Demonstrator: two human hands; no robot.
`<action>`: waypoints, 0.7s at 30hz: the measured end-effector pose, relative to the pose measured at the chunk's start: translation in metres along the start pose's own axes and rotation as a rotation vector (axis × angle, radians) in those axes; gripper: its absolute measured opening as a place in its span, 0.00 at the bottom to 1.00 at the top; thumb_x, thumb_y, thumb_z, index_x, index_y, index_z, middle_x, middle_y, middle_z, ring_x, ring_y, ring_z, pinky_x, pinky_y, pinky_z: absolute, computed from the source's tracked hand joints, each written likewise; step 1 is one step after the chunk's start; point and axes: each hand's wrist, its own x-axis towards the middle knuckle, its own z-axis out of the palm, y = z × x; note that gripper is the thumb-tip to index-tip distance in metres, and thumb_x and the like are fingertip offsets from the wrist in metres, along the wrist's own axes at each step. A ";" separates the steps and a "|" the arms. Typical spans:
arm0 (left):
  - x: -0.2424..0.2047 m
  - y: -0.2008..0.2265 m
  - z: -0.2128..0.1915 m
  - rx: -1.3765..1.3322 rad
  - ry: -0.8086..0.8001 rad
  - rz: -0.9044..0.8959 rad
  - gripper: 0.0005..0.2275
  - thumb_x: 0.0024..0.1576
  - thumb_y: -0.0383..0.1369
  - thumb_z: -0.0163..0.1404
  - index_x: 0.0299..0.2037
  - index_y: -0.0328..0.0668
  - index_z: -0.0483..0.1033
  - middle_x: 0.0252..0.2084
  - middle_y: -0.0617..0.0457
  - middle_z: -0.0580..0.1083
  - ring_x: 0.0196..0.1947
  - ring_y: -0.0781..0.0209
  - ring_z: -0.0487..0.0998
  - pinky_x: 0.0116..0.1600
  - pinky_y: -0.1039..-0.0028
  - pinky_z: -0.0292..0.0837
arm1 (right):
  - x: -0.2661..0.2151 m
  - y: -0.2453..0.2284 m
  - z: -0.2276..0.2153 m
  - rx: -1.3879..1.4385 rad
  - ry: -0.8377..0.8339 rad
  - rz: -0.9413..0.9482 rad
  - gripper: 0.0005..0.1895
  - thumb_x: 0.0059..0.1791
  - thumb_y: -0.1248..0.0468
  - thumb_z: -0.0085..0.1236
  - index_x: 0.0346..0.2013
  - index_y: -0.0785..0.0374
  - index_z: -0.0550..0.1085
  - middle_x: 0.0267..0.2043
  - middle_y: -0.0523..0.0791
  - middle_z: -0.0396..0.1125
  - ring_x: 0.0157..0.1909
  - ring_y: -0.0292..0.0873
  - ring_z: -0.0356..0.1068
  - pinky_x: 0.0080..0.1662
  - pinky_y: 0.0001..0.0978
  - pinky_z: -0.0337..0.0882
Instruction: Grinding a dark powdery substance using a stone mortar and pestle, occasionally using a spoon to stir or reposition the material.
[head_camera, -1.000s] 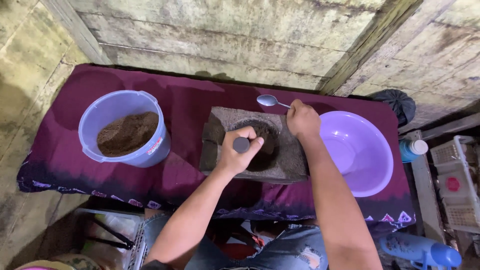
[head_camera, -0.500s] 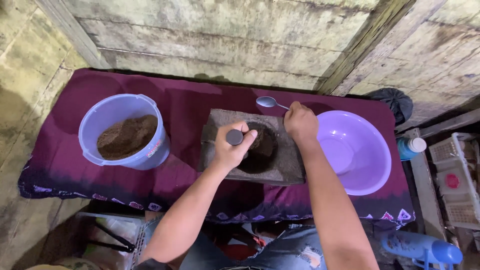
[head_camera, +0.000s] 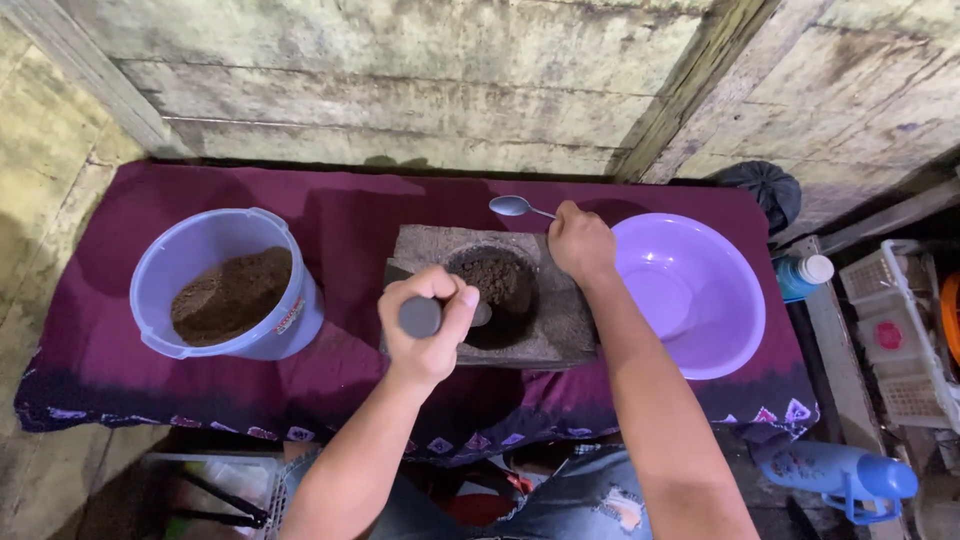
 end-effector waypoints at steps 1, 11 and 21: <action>0.003 0.008 0.003 0.001 0.005 -0.001 0.18 0.54 0.16 0.53 0.14 0.40 0.63 0.08 0.53 0.63 0.08 0.68 0.60 0.20 0.81 0.58 | 0.000 0.003 0.002 -0.002 -0.004 -0.004 0.09 0.51 0.56 0.47 0.33 0.54 0.73 0.25 0.48 0.69 0.34 0.55 0.76 0.40 0.50 0.77; -0.022 -0.087 -0.013 0.253 0.038 -0.161 0.10 0.55 0.24 0.56 0.21 0.37 0.70 0.13 0.49 0.66 0.17 0.68 0.63 0.26 0.76 0.58 | -0.002 -0.002 0.001 0.002 -0.037 0.066 0.11 0.53 0.54 0.45 0.37 0.54 0.74 0.28 0.51 0.71 0.39 0.58 0.76 0.45 0.54 0.76; -0.015 -0.078 -0.013 0.164 0.022 -0.267 0.14 0.60 0.21 0.49 0.21 0.41 0.63 0.10 0.52 0.63 0.11 0.70 0.61 0.23 0.80 0.57 | -0.033 -0.003 -0.028 0.016 0.442 -0.464 0.10 0.57 0.57 0.46 0.35 0.54 0.72 0.28 0.46 0.63 0.38 0.51 0.69 0.41 0.42 0.70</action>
